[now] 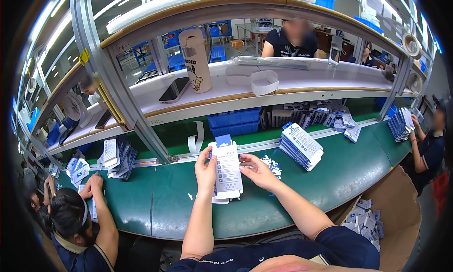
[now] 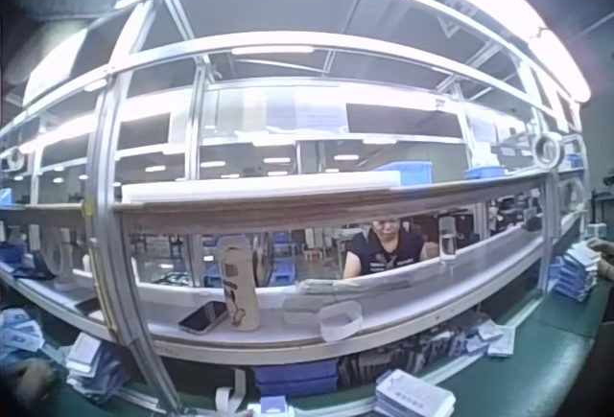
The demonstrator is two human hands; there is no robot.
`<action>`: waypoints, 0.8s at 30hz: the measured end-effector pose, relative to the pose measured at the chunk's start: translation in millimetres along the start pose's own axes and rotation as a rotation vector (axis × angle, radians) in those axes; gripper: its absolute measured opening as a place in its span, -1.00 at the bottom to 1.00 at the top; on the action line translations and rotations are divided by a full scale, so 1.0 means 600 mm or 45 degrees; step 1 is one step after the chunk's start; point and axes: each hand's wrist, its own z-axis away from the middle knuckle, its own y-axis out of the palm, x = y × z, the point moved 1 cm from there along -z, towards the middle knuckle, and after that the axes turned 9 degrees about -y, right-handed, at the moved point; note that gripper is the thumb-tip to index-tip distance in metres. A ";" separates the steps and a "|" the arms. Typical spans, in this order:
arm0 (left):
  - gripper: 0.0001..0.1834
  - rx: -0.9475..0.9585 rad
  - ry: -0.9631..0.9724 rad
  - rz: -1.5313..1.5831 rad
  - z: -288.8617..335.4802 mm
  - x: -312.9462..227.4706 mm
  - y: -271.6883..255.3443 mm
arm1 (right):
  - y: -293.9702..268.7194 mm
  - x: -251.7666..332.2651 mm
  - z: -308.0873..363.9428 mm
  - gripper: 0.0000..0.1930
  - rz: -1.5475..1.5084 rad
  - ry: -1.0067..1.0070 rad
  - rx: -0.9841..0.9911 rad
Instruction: The person sits at a factory workstation and assembles small electronic components into white and blue packaging. They pick up small white plastic pieces from the table, insert them into the packaging slots, and then fold the packaging flaps to close them. The person stacks the completed packages on the table.
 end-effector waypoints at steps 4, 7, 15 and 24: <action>-0.74 0.122 -0.008 0.583 0.016 0.018 0.036 | 0.027 0.012 0.016 -0.43 -0.712 0.190 0.118; -0.89 0.068 -0.013 0.432 0.040 0.030 0.069 | 0.038 0.016 0.025 -0.23 -0.712 0.178 0.255; -0.73 0.306 -0.302 0.757 0.036 0.080 0.061 | 0.039 0.044 0.019 0.07 0.022 -0.202 0.267; -0.60 -0.053 0.743 -0.656 0.054 0.029 0.068 | 0.024 0.052 0.020 0.07 0.604 -0.308 0.062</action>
